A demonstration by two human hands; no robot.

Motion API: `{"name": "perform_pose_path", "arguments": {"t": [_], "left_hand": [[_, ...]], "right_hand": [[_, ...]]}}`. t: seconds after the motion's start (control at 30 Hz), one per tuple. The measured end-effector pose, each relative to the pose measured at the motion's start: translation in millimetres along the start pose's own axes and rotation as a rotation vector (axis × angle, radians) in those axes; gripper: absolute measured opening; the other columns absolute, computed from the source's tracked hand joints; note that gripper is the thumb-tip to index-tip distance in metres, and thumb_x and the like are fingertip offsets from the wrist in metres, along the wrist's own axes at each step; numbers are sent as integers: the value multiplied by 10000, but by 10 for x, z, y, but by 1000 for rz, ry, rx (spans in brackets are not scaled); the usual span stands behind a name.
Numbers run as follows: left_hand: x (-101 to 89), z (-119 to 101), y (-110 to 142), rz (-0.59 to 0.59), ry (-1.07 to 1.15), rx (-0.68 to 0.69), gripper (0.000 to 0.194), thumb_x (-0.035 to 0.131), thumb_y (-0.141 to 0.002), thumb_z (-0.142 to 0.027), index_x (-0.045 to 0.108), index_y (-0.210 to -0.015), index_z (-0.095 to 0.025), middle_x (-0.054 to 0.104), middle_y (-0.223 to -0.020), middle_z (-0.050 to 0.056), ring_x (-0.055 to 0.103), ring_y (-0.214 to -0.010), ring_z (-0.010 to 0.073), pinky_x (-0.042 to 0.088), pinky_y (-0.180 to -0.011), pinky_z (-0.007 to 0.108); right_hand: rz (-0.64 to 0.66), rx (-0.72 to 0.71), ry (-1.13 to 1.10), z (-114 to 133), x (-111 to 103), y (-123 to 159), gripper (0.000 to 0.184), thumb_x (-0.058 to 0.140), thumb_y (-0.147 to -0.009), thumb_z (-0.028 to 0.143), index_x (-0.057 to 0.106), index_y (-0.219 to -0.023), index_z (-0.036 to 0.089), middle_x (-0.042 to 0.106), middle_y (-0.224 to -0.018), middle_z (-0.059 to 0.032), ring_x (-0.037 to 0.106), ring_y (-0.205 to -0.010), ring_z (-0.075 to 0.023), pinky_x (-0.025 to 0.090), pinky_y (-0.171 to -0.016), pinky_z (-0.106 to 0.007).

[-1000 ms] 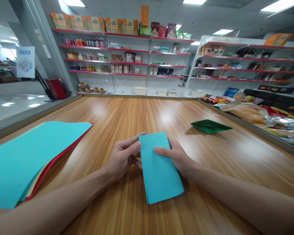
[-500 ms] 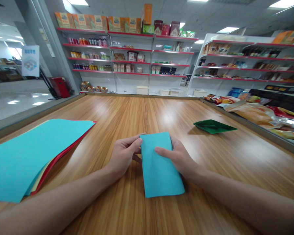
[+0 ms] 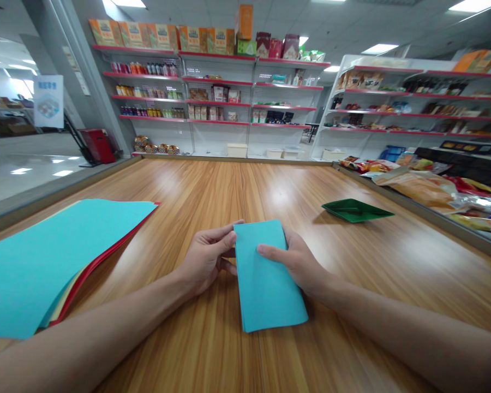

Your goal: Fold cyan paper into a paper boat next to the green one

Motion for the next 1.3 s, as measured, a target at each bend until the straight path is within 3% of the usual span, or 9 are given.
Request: {"name": "perform_pose_path", "arguments": {"t": [0.17,0.37,0.5,0.63,0.87,1.03,1.17,1.3], "left_hand": [[17,1,-1,50,8,16,432,695,-768,-254,603,-1184,-182,690,-784,50,652,-606,163,554,-416,250],[67,0,12,134,64,9,475,718,-740,-195,594,-1198,-205,677,-776,27,608,-579,111,540,-456,211],[118,3,34,209,77,-16,501,716,-742,-177,571,-1220,-223,655,-731,6,613,-620,112,537,-504,206],[132,1,47,237,65,-22,510,713,-744,-168,564,-1225,-245,676,-827,26,643,-683,128,566,-580,249],[135,-9,49,230,74,-25,530,728,-722,-173,569,-1224,-237,669,-795,21,618,-655,115,529,-523,202],[116,-29,49,198,29,-12,537,717,-722,-177,563,-1233,-230,678,-889,45,625,-673,134,550,-530,241],[117,-33,48,159,-10,12,514,704,-737,-241,569,-1231,-189,645,-717,19,604,-595,132,538,-503,249],[71,-53,43,15,-204,88,325,634,-797,-377,689,-991,-122,610,-616,23,587,-530,134,503,-453,234]], "right_hand": [[4,-6,0,-6,-6,1,457,726,-703,357,539,-1083,187,655,-1016,-93,643,-829,-230,540,-700,-377],[1,4,-30,-14,-13,-6,457,727,-703,353,549,-1085,177,656,-1018,-98,648,-827,-238,542,-702,-389],[-1,9,-48,-11,-13,-6,422,726,-705,342,558,-1056,178,653,-1056,-102,652,-827,-234,546,-700,-381],[1,1,-51,1,-10,-3,409,722,-710,338,557,-1052,185,654,-1056,-98,654,-828,-232,549,-696,-380],[4,-6,-40,3,-15,-8,407,722,-703,348,561,-1037,180,650,-1052,-101,650,-839,-239,547,-692,-383],[-22,-17,-6,20,-31,-9,429,729,-696,359,552,-1044,181,655,-1022,-96,647,-823,-236,545,-682,-380],[-40,-20,52,24,-28,-2,446,724,-700,367,540,-1065,189,652,-1010,-90,639,-852,-244,536,-716,-394],[-22,-50,96,35,-6,17,433,705,-721,374,532,-1076,196,652,-1006,-87,630,-876,-246,532,-723,-393]]}}
Point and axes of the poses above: each hand's wrist, its own y-axis away from the middle knuckle, its own x-axis out of the palm, z = x × y, the point moved 7 cm from there along -y, towards the middle knuckle
